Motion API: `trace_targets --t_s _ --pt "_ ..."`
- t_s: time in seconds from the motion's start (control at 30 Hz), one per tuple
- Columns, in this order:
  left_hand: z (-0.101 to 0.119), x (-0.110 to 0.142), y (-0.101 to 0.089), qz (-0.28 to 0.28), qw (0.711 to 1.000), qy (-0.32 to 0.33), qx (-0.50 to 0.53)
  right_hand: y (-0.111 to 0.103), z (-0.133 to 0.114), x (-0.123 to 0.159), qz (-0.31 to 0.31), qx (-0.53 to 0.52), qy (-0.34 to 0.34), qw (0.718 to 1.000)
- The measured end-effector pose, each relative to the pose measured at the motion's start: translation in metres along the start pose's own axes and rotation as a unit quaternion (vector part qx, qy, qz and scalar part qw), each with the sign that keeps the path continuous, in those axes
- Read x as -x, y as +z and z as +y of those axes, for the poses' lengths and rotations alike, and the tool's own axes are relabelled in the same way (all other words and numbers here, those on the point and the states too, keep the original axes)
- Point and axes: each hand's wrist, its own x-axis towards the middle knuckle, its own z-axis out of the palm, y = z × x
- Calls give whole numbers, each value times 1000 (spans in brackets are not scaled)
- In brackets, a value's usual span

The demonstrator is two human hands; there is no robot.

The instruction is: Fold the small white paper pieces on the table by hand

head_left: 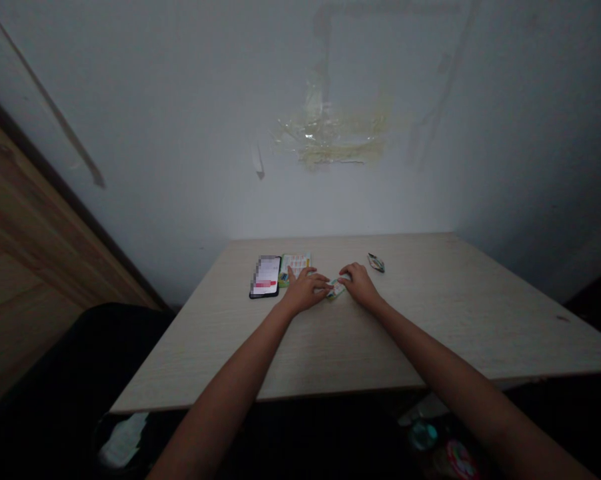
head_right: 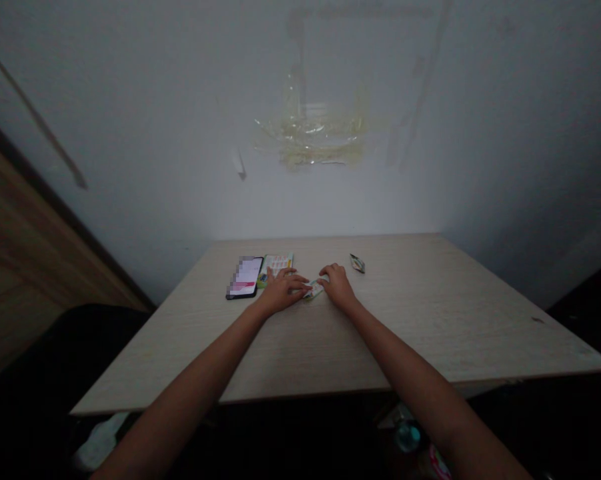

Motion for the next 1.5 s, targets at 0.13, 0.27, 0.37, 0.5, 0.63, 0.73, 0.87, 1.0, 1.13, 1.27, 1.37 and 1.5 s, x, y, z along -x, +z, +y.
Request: trace_targets --t_s 0.13,0.27,0.37,0.5,0.63,0.73,0.87,1.0,1.13,1.27,1.37,1.5 --pt "3 5 -3 18 999 18 -24 -6 -4 3 35 -32 11 999" --pt "7 7 -1 32 999 1 -32 -13 -9 9 23 -60 8 998" --pt "9 7 2 41 998 -8 -40 -15 -14 13 -3 -100 -1 995" --pt "9 7 5 50 997 -19 -55 -16 -19 17 -28 -119 -13 992" --pt "9 8 6 49 997 -18 -61 -17 -21 17 -39 -103 -26 994" --pt "9 9 6 50 997 -20 -60 -19 -23 18 -47 -94 -32 994" --pt "9 9 6 41 997 -32 -52 -22 -26 18 -55 -75 -46 995" --pt "9 8 6 31 998 -36 -47 -21 -26 17 -73 -34 -47 996" --pt "9 8 6 29 998 -35 -41 -19 -25 15 -76 17 -31 996" --pt "8 8 6 30 998 -33 -41 -18 -29 12 -76 70 -18 995" --pt "7 8 7 28 998 -31 -50 -18 -32 9 -77 107 -9 991" --pt "6 7 7 25 998 -31 -58 -17 -34 5 -88 124 0 988"
